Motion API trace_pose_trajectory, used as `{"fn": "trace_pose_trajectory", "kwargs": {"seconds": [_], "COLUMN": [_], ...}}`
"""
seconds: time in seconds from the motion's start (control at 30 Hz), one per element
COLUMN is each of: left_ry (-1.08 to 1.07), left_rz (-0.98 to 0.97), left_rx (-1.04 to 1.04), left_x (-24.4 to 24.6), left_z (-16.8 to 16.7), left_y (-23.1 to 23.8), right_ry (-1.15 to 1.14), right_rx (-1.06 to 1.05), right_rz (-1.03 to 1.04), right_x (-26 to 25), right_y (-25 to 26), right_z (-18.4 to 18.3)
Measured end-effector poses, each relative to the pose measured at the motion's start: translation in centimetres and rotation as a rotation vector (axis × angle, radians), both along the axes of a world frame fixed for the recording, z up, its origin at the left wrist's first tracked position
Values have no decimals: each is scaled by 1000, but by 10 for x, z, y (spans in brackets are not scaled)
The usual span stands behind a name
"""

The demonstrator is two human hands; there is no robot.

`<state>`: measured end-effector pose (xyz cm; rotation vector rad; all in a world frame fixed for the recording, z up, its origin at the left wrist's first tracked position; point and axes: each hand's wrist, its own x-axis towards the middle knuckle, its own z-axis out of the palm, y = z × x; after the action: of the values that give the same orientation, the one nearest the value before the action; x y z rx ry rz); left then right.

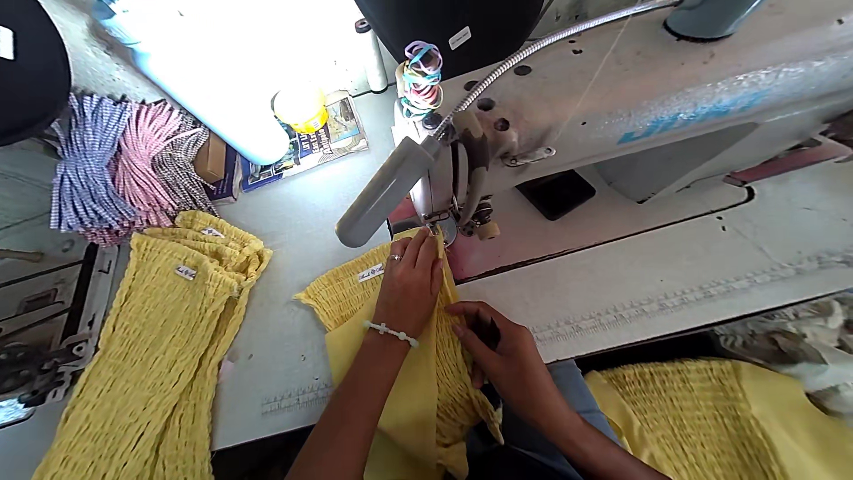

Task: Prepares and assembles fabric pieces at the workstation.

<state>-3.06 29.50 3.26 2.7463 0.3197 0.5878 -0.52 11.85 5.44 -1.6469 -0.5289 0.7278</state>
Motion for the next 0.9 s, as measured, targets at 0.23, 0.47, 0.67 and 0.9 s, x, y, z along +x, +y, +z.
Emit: {"fn": "trace_pose_trajectory", "kwargs": {"seconds": [0.23,0.47,0.67,0.9], "left_ry": [40,-7,3,-13], "left_rz": [-31,-8,26,24], "left_rx": [-90,-48,-35,-11], "left_x": [-7,2,6,9], "left_z": [6,2,5,4], "left_y": [1,-3,-5,-4], "right_ry": [-837,-1112,-1153,-1046], "right_rx": [-135,-511,-555,-648], "right_rz": [-284,-594,-619,-560], "right_x": [85,210,211,209], "right_y": [-62,-132,-120,-122], "right_z": [-4,-6,-14,-15]}}
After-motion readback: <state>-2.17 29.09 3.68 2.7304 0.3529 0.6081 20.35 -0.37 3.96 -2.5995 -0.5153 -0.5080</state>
